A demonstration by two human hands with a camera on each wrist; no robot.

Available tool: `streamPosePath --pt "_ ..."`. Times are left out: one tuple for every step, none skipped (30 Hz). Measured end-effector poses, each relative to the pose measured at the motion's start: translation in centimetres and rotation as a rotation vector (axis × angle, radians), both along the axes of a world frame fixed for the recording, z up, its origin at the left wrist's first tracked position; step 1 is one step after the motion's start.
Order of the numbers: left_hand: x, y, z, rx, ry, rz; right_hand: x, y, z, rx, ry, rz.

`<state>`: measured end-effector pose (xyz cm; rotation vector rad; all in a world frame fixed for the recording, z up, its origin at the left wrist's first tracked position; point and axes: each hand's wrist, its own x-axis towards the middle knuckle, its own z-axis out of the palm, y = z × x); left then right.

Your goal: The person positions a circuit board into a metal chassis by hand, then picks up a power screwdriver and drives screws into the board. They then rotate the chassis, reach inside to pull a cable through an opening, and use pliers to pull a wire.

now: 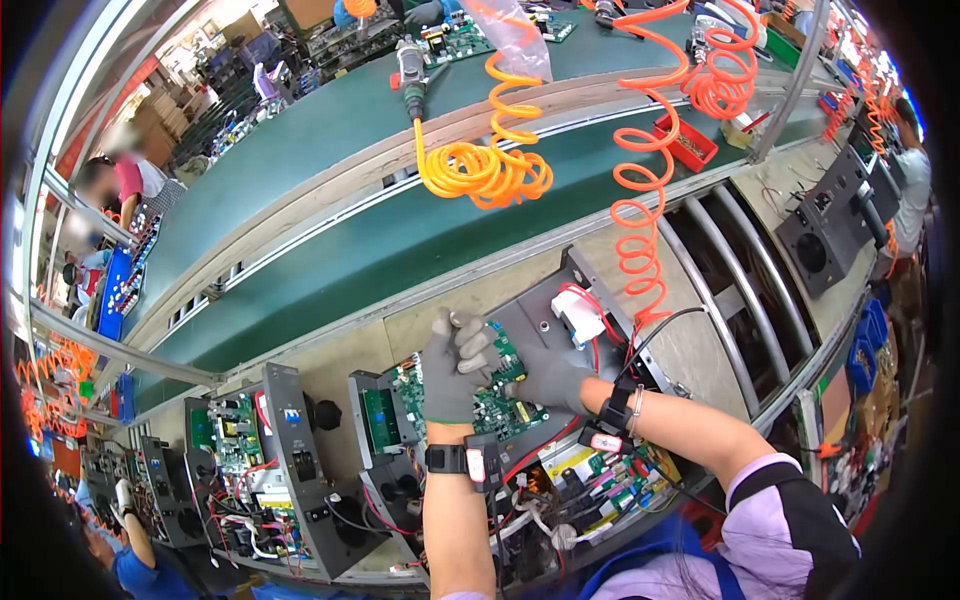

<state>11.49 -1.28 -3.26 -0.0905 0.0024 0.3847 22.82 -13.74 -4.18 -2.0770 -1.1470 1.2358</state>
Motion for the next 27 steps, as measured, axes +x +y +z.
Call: streamPosePath --pt "0.0 -0.1 0.2 0.001 -0.009 0.003 0.2 0.0 0.2 -0.006 -0.005 0.015" --pt "0.0 -0.2 0.3 0.001 -0.016 0.007 0.2 0.0 0.5 0.000 0.002 0.012" --pt "0.0 -0.2 0.3 0.009 -0.013 0.012 0.2 0.0 0.8 0.006 0.009 0.009" --pt "0.0 -0.2 0.4 0.017 -0.009 0.016 0.2 -0.1 1.0 0.011 0.016 0.005" --pt "0.0 -0.2 0.4 0.027 -0.007 0.020 0.0 -0.2 1.2 0.014 -0.019 -0.012" --pt "0.1 -0.3 0.4 0.026 -0.023 0.024 -0.3 -0.3 1.5 0.017 -0.055 -0.031" --pt "0.1 -0.4 0.4 0.027 -0.039 0.026 -0.5 -0.3 1.9 0.023 -0.091 -0.051" --pt "0.0 -0.4 0.4 0.029 -0.055 0.027 -0.4 -0.5 2.6 -0.007 -0.085 -0.029" --pt "-0.1 -0.4 0.5 0.040 0.014 0.050 -0.3 -0.7 4.4 -0.037 -0.079 -0.009" --pt "-0.2 -0.4 0.7 0.051 0.079 0.068 0.0 -1.0 5.4 -0.068 -0.076 0.006" --pt "-0.1 -0.5 0.8 0.060 0.137 0.076 0.2 -1.5 5.1 -0.008 -0.179 0.080" --pt "-0.3 -0.2 -0.4 0.003 0.053 0.058 0.0 -2.3 5.0 0.125 -0.273 0.110" --pt "-0.2 -0.4 0.1 -0.018 0.045 0.054 0.0 -3.0 5.0 0.252 -0.374 0.137" --pt "-0.2 -0.2 -0.2 0.012 0.045 0.037 0.1 -3.9 6.5 0.368 -0.397 0.164" --pt "-0.3 -0.2 -0.3 -0.020 0.011 0.023 0.0 -5.4 9.0 0.482 -0.424 0.193" --pt "-0.8 0.3 -1.2 -0.021 0.023 0.031 0.0 -7.7 11.6 0.580 -0.379 0.127" --pt "-2.0 1.2 -3.0 0.044 0.108 0.101 0.2 -9.9 13.4 0.678 -0.341 0.062" --pt "-3.4 2.3 -5.6 0.155 0.235 0.205 1.2 -12.0 13.8 0.763 -0.307 -0.003" --pt "-3.9 3.4 -6.9 0.224 0.322 0.264 2.4 -14.6 14.2 0.845 -0.286 -0.076" --pt "-4.0 3.5 -7.1 0.275 0.396 0.288 3.4 -17.5 14.6 0.924 -0.277 -0.153" --pt "-3.1 3.1 -6.0 0.290 0.412 0.267 4.6 -20.7 14.1 0.849 -0.379 -0.271" --pt "-2.1 2.5 -5.2 0.296 0.430 0.231 6.1 -24.0 12.7 0.770 -0.474 -0.390" --pt "-1.5 2.4 -4.0 0.318 0.468 0.210 7.5 -27.6 10.9 0.693 -0.557 -0.506" --pt "-0.6 1.9 -3.0 0.344 0.497 0.191 9.2 -31.5 8.4 0.599 -0.677 -0.623" --pt "0.0 1.4 -2.2 0.361 0.522 0.176 11.0 -35.9 5.4 0.510 -0.783 -0.726" --pt "0.8 0.9 -1.7 0.376 0.540 0.160 12.4 -40.8 2.5 0.407 -0.883 -0.801" --pt "1.5 0.5 -1.4 0.384 0.555 0.146 13.5 -46.3 -0.2 0.305 -0.977 -0.870"
